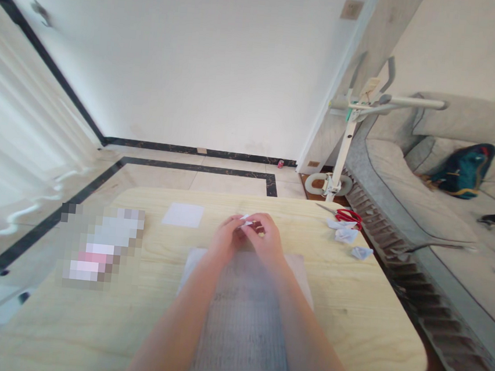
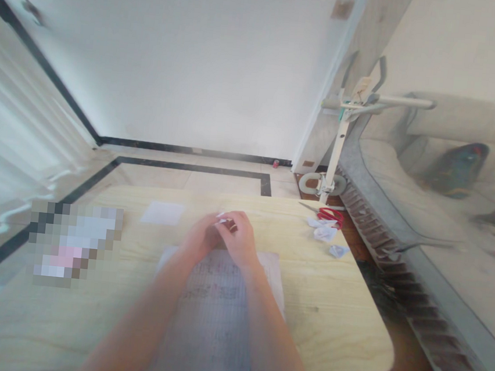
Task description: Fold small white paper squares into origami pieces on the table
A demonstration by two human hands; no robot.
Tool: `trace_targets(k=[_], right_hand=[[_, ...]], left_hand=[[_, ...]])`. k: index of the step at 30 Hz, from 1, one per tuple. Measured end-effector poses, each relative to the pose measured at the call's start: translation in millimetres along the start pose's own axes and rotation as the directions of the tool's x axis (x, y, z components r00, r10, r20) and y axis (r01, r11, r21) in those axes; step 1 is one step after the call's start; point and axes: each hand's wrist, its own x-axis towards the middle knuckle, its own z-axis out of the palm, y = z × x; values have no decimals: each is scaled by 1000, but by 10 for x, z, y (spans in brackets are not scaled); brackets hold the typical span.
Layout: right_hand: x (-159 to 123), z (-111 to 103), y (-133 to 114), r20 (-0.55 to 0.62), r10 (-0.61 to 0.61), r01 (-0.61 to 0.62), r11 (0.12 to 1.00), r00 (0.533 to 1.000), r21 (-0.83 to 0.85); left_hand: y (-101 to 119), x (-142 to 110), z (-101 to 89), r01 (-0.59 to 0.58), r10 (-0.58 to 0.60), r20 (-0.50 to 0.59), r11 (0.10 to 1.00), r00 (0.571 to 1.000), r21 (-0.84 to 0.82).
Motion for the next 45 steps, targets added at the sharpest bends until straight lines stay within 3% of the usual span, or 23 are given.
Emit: trace_targets(k=[4, 11, 17, 27, 33, 39, 45], right_hand=[[1, 0, 19, -20, 71, -69, 994, 997, 80], [23, -16, 156, -101, 176, -166, 981, 979, 105], [57, -52, 116, -132, 232, -195, 950, 964, 243], [69, -75, 102, -132, 266, -238, 952, 955, 194], [71, -71, 129, -105, 328, -300, 929, 939, 217], [69, -66, 142, -108, 308, -283, 939, 945, 198], [77, -65, 152, -117, 316, -291, 937, 941, 195]], left_hand=[[15, -5, 0, -13, 11, 57, 999, 998, 38], [26, -9, 36, -162, 181, -118, 974, 976, 158], [40, -52, 103, -247, 281, -53, 907, 958, 342], [73, -76, 108, -265, 315, -7, 810, 949, 523], [59, -63, 98, -266, 316, -8, 811, 949, 520], [70, -78, 114, -254, 310, -25, 820, 950, 514], [88, -99, 127, -261, 322, 3, 761, 947, 594]])
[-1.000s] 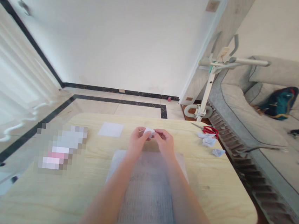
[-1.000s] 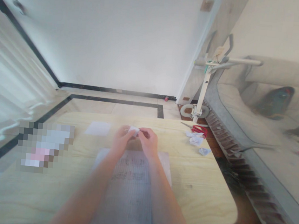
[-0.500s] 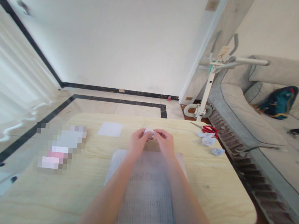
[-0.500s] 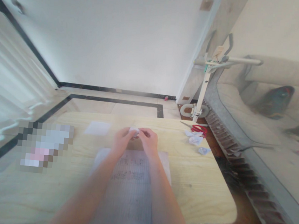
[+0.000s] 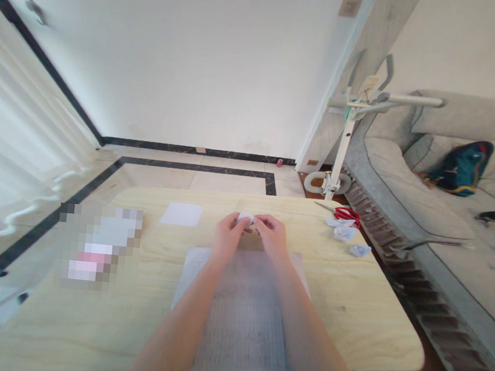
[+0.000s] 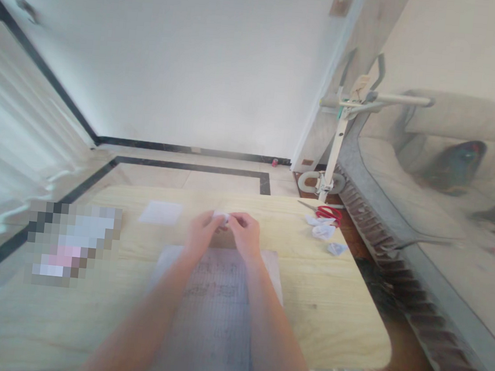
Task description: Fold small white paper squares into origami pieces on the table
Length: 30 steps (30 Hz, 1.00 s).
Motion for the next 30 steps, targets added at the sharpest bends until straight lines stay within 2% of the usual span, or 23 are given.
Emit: trace_targets(k=[9, 12, 16, 18, 21, 25, 30], right_hand=[[2, -17, -1, 4, 24, -24, 1000, 1000, 6], [29, -24, 63, -19, 44, -44, 999, 999, -11], [53, -38, 129, -42, 70, -71, 997, 997, -30], [51, -42, 130, -50, 64, -66, 997, 997, -40], [33, -37, 101, -48, 26, -28, 999, 999, -33], [2, -15, 55, 10, -35, 36, 999, 999, -30], [-29, 14, 34, 86, -75, 79, 996, 993, -46]], left_hand=[[-51, -5, 1, -75, 71, 47, 993, 996, 91], [-68, -23, -2, -161, 152, 65, 969, 986, 186], [-102, -36, -2, -300, 282, 102, 893, 954, 336], [-114, -36, 5, -330, 314, 104, 870, 944, 366], [-98, -30, 15, -279, 282, 44, 897, 958, 343], [-41, -10, 3, -111, 125, -51, 970, 991, 217], [-44, 32, -35, -4, 15, -139, 997, 990, 77]])
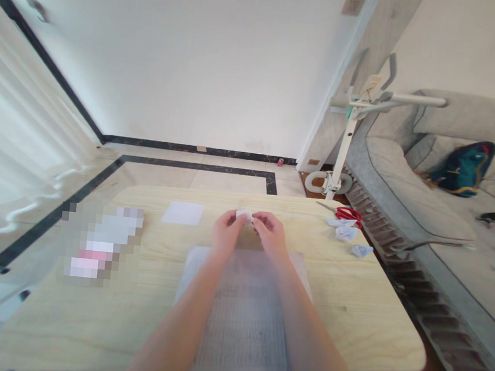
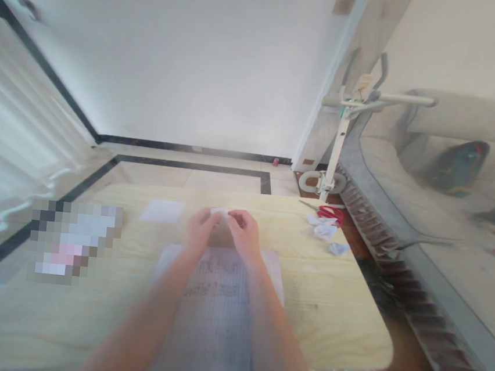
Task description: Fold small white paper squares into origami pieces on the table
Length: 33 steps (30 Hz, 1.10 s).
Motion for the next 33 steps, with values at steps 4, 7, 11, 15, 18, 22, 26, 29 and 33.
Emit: trace_targets(k=[4, 7, 11, 15, 18, 22, 26, 29, 33], right_hand=[[-27, 22, -18, 55, -22, 25, 997, 998, -67], [-31, 25, -31, 71, -8, 12, 998, 997, -55], [2, 1, -40, 46, 76, -79, 994, 996, 70], [19, -24, -69, 61, 133, -142, 975, 989, 173], [-3, -32, -102, 161, 144, -167, 976, 976, 137], [-36, -41, -126, 295, 117, -140, 989, 948, 56], [-45, -59, -136, 329, 106, -122, 992, 938, 27], [-48, -72, -141, 345, 117, -138, 990, 931, 37], [-59, -81, -128, 371, 135, -169, 984, 919, 60]], left_hand=[[-23, 17, 0, 61, -61, 4, 991, 998, -116], [-6, 3, 4, 62, -61, 20, 993, 998, -96], [25, -39, 3, -58, 58, 45, 998, 997, 2], [39, -69, -9, -75, 70, 116, 997, 991, 36], [32, -63, -22, -68, 62, 108, 996, 992, 56], [12, -38, -30, -75, 68, 84, 994, 994, 83], [13, -32, -34, -82, 71, 101, 990, 992, 117], [29, -39, -34, -73, 60, 107, 989, 992, 125], [38, -40, -31, -73, 60, 114, 991, 992, 115]])
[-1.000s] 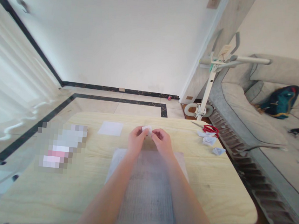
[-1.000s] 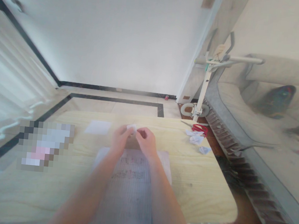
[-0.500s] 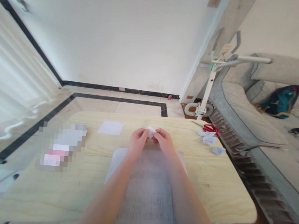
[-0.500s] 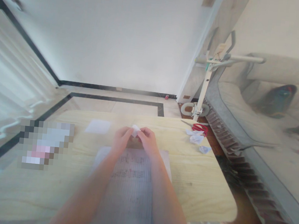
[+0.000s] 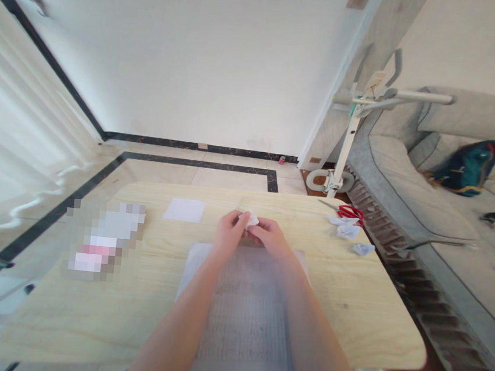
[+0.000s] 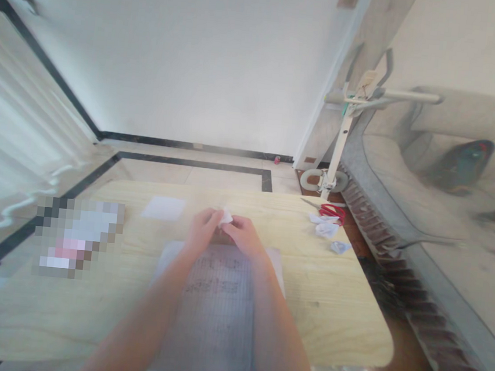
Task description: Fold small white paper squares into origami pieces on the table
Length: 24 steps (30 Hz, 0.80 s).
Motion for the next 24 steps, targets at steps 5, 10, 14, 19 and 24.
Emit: trace_targets(k=[5, 10, 14, 19, 24], right_hand=[[-10, 2, 37, 22, 21, -21, 1000, 1000, 6], [-13, 7, 35, 23, 12, -13, 1000, 1000, 20], [-17, 11, 17, 23, 22, -22, 1000, 999, 12], [-10, 3, 21, 26, 13, -12, 1000, 1000, -10], [-3, 2, 25, 19, -13, 13, 1000, 1000, -27]], left_hand=[[-18, 9, -1, -11, 11, -17, 1000, 1000, -5], [-19, 4, -7, -15, 15, -10, 1000, 1000, -5], [-7, 2, -7, 5, -6, -19, 1000, 1000, -14], [-1, -2, -6, -1, 0, -19, 1000, 1000, -22], [10, -4, -10, -9, 8, -17, 1000, 1000, -13]])
